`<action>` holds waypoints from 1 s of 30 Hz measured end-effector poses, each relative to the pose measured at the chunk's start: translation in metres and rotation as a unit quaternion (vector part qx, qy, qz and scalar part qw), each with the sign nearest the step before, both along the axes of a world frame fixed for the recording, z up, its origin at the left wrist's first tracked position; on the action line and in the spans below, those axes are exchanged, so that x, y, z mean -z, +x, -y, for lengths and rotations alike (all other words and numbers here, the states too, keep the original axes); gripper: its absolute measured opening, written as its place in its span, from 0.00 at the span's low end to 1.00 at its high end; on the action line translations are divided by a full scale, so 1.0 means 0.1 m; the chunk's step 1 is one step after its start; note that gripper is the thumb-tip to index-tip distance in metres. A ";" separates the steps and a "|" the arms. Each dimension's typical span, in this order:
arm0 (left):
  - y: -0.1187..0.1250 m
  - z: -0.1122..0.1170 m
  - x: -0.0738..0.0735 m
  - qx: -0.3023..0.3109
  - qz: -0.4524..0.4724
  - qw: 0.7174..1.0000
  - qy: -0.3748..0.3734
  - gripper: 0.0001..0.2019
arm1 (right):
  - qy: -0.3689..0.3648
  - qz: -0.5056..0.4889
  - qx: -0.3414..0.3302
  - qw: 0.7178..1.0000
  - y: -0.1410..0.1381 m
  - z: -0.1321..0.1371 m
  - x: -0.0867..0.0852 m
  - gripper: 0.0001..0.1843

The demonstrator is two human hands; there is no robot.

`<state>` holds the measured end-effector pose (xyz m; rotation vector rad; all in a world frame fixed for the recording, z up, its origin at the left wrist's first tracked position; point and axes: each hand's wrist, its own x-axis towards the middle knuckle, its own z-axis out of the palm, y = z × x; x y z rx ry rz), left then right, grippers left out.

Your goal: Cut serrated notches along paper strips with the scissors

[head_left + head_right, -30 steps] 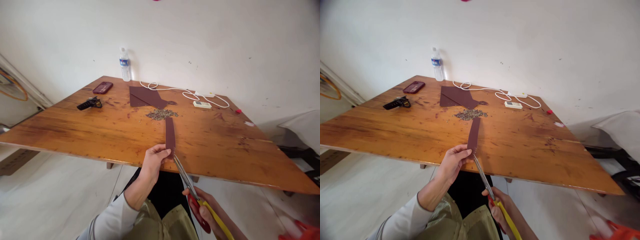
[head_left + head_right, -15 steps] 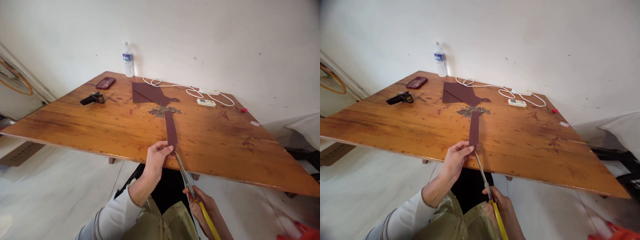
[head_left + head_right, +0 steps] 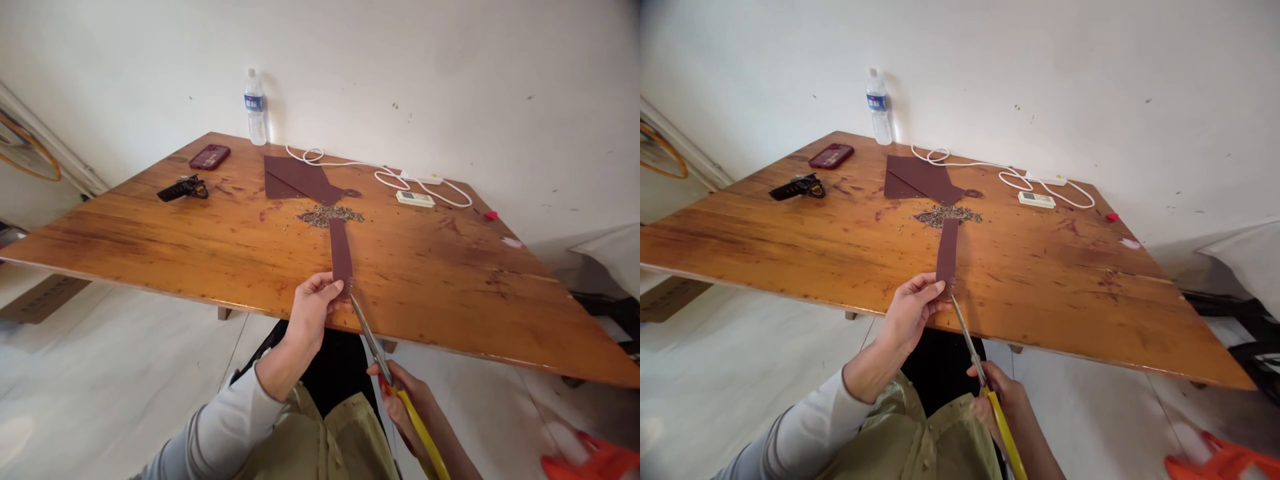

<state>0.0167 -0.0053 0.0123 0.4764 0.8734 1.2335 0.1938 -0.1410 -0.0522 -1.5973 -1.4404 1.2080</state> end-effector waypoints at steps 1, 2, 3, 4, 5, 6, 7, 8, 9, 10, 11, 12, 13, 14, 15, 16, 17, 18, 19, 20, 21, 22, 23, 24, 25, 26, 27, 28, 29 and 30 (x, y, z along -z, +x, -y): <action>0.00 0.00 0.00 0.002 0.002 1.000 0.002 0.13 | -0.006 -0.014 -0.011 1.000 0.02 -0.01 -0.02 0.39; -0.01 0.00 0.00 0.005 0.005 1.000 0.003 0.13 | -0.009 -0.026 -0.022 0.999 0.05 -0.02 -0.04 0.41; -0.01 0.00 0.00 0.009 0.007 1.000 0.003 0.14 | -0.012 -0.037 -0.032 0.999 0.07 -0.04 -0.06 0.42; -0.02 -0.01 0.00 0.014 0.009 1.000 0.003 0.14 | -0.017 -0.045 -0.040 0.998 0.10 -0.05 -0.08 0.43; -0.02 -0.01 0.01 0.018 0.010 1.000 0.002 0.14 | -0.022 -0.051 -0.047 0.997 0.13 -0.05 -0.09 0.43; -0.03 -0.01 0.01 0.022 0.010 1.000 0.002 0.14 | -0.028 -0.056 -0.050 0.997 0.16 -0.06 -0.09 0.43; -0.03 -0.01 0.01 0.025 0.009 1.000 0.002 0.14 | -0.035 -0.057 -0.050 0.997 0.20 -0.07 -0.07 0.42; -0.03 -0.01 0.02 0.028 0.008 1.000 0.003 0.14 | -0.041 -0.054 -0.046 0.997 0.23 -0.07 -0.05 0.41; -0.04 -0.01 0.02 0.030 0.006 1.000 0.004 0.14 | -0.047 -0.047 -0.040 0.997 0.27 -0.07 -0.03 0.40; -0.04 -0.01 0.02 0.032 0.005 0.999 0.005 0.14 | -0.051 -0.038 -0.034 0.997 0.31 -0.07 0.00 0.38; -0.04 -0.01 0.02 0.034 0.003 0.999 0.005 0.14 | -0.054 -0.028 -0.030 0.998 0.35 -0.08 0.03 0.37; -0.04 -0.01 0.02 0.036 0.003 0.999 0.007 0.14 | -0.056 -0.018 -0.030 0.998 0.38 -0.08 0.06 0.35; -0.04 -0.01 0.02 0.038 0.003 0.999 0.008 0.14 | -0.056 -0.012 -0.034 0.998 0.42 -0.08 0.09 0.34; -0.04 -0.01 0.01 0.041 0.003 0.999 0.009 0.13 | -0.057 -0.009 -0.040 0.998 0.45 -0.09 0.10 0.32; -0.04 0.00 0.01 0.044 0.003 0.999 0.009 0.13 | -0.061 -0.007 -0.049 0.997 0.48 -0.10 0.11 0.31; -0.05 0.00 0.01 0.046 0.003 0.999 0.010 0.13 | -0.064 -0.006 -0.059 0.996 0.50 -0.11 0.11 0.30; -0.05 0.00 0.00 0.048 0.003 0.999 0.011 0.13 | -0.065 -0.004 -0.067 0.996 0.51 -0.12 0.10 0.29; -0.05 0.00 0.00 0.050 0.002 0.999 0.011 0.12 | -0.065 0.000 -0.075 0.995 0.53 -0.13 0.09 0.28; -0.05 0.00 0.00 0.052 0.001 0.999 0.010 0.12 | -0.062 0.007 -0.085 0.994 0.53 -0.14 0.08 0.27; -0.05 0.00 0.00 0.052 0.000 0.999 0.010 0.12 | -0.057 0.016 -0.094 0.994 0.54 -0.15 0.06 0.26; -0.05 -0.01 0.00 0.052 0.000 0.999 0.009 0.12 | -0.051 0.023 -0.099 0.994 0.54 -0.16 0.03 0.25; -0.05 -0.01 0.00 0.052 -0.001 0.999 0.009 0.13 | -0.047 0.030 -0.101 0.993 0.53 -0.16 0.01 0.24; -0.05 -0.01 0.00 0.051 -0.002 0.999 0.010 0.13 | -0.048 0.036 -0.106 0.993 0.53 -0.16 -0.01 0.24; -0.05 -0.01 0.00 0.051 -0.003 0.999 0.010 0.13 | -0.049 0.041 -0.107 0.992 0.53 -0.16 -0.04 0.23; -0.05 -0.01 0.00 0.050 -0.003 0.999 0.011 0.13 | -0.051 0.044 -0.107 0.992 0.52 -0.16 -0.07 0.23; -0.05 -0.01 0.00 0.050 -0.002 0.999 0.011 0.13 | -0.055 0.047 -0.110 0.991 0.52 -0.16 -0.09 0.22; -0.04 -0.01 0.00 0.050 0.000 0.999 0.011 0.13 | -0.059 0.051 -0.113 0.991 0.51 -0.16 -0.12 0.22; -0.04 -0.01 0.00 0.050 0.002 0.999 0.011 0.13 | -0.061 0.054 -0.117 0.990 0.51 -0.16 -0.14 0.22; -0.04 -0.01 -0.01 0.050 0.004 0.999 0.011 0.13 | -0.062 0.056 -0.115 0.990 0.50 -0.16 -0.15 0.22; -0.04 -0.01 -0.01 0.052 0.006 0.999 0.011 0.13 | -0.063 0.059 -0.112 0.990 0.50 -0.16 -0.16 0.21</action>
